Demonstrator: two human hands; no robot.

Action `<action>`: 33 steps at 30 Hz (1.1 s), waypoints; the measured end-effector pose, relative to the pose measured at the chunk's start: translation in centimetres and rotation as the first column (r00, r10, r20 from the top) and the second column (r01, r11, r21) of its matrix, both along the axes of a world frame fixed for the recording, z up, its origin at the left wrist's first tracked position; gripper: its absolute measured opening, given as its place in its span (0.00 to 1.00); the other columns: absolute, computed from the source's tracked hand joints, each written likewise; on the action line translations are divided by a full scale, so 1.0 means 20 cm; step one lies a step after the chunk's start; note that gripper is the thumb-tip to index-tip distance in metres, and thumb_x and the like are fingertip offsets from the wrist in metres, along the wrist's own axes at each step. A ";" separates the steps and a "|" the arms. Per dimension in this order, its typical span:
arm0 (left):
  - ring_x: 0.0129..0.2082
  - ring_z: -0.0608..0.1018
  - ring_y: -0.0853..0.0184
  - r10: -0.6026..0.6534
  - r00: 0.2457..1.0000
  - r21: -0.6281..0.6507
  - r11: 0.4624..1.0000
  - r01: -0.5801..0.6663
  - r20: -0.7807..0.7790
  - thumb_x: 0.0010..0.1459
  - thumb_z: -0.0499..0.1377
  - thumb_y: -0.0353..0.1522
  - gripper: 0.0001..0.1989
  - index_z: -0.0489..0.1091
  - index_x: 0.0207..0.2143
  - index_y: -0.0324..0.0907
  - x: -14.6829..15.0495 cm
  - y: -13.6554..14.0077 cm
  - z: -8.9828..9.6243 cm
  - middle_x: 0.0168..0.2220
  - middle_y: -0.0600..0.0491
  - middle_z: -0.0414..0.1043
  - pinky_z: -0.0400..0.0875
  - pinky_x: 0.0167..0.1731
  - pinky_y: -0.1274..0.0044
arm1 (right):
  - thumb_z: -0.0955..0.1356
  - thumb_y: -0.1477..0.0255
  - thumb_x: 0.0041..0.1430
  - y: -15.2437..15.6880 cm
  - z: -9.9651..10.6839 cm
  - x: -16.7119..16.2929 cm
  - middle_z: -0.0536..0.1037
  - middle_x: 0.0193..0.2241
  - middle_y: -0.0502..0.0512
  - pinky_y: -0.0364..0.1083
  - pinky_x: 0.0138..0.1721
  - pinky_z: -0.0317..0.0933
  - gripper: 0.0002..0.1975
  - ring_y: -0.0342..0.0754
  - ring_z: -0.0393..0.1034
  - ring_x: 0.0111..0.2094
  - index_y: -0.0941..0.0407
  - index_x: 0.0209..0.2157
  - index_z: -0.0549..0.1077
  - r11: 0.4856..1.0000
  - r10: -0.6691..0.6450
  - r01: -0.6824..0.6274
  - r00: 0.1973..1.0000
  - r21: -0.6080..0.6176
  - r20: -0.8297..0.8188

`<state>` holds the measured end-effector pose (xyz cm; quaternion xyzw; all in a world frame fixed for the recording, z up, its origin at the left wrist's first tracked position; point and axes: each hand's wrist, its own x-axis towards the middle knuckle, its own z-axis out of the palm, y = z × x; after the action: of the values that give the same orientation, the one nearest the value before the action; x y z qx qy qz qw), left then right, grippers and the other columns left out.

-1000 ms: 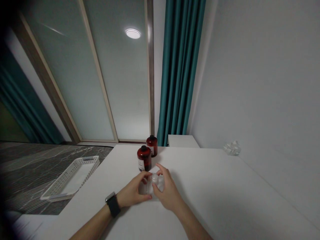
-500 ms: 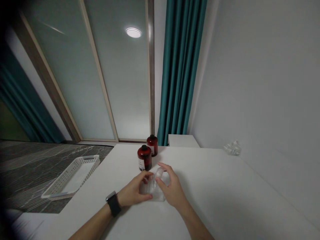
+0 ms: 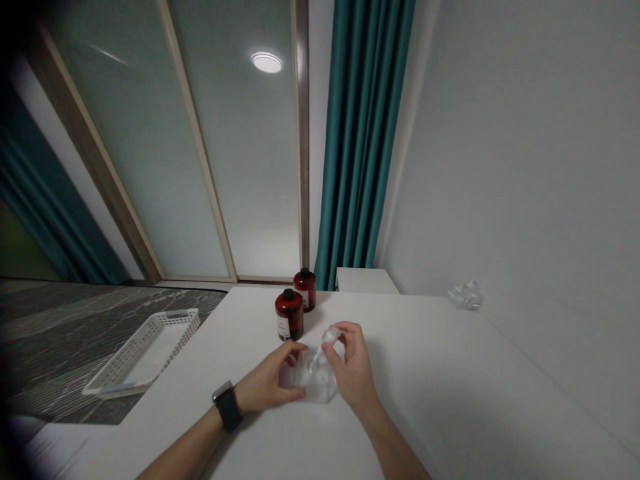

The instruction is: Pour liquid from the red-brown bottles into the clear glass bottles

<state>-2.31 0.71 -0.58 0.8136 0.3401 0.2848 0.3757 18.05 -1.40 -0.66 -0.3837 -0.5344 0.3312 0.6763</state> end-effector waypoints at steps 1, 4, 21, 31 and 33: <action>0.45 0.72 0.58 0.000 1.000 -0.003 1.000 0.000 0.000 0.43 0.72 0.29 0.33 0.64 0.52 0.41 0.00 0.00 0.00 0.46 0.48 0.70 0.68 0.45 0.68 | 0.72 0.64 0.57 0.00 0.00 0.00 0.74 0.36 0.53 0.49 0.40 0.64 0.17 0.49 0.70 0.37 0.51 0.44 0.65 1.000 -0.018 0.018 1.000 0.006 -0.004; 0.44 0.72 0.59 0.009 1.000 -0.007 1.000 -0.009 -0.005 0.42 0.73 0.28 0.34 0.64 0.51 0.40 0.00 0.00 0.00 0.45 0.49 0.70 0.68 0.45 0.68 | 0.72 0.64 0.57 0.00 0.01 0.00 0.74 0.35 0.53 0.49 0.39 0.64 0.17 0.49 0.70 0.37 0.51 0.44 0.64 0.998 -0.061 0.061 0.998 0.015 -0.024; 0.43 0.72 0.59 0.002 1.000 0.004 1.000 -0.002 -0.026 0.42 0.72 0.30 0.33 0.64 0.50 0.41 0.00 0.01 0.00 0.45 0.49 0.70 0.67 0.45 0.69 | 0.75 0.61 0.50 0.01 0.05 0.00 0.73 0.30 0.49 0.44 0.31 0.61 0.20 0.46 0.67 0.30 0.51 0.39 0.65 0.992 -0.043 0.020 0.982 -0.128 -0.183; 0.43 0.72 0.60 -0.002 1.000 0.013 1.000 0.002 -0.016 0.43 0.72 0.29 0.31 0.64 0.49 0.41 0.00 0.00 0.00 0.45 0.49 0.70 0.68 0.45 0.68 | 0.75 0.61 0.49 0.02 0.04 0.00 0.70 0.28 0.46 0.44 0.30 0.60 0.20 0.45 0.65 0.29 0.51 0.38 0.64 0.984 -0.089 0.055 0.977 -0.172 -0.194; 0.43 0.72 0.60 -0.001 1.000 0.010 1.000 0.001 -0.013 0.43 0.72 0.29 0.31 0.63 0.49 0.42 0.00 0.00 0.00 0.45 0.49 0.69 0.68 0.45 0.68 | 0.74 0.61 0.50 0.02 0.04 0.00 0.70 0.28 0.46 0.44 0.30 0.60 0.20 0.45 0.65 0.29 0.51 0.38 0.64 0.984 -0.087 0.056 0.980 -0.171 -0.180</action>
<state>-2.32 0.75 -0.60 0.8176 0.3407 0.2808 0.3696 17.97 -1.00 0.08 -0.4247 -0.4254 0.3839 0.7009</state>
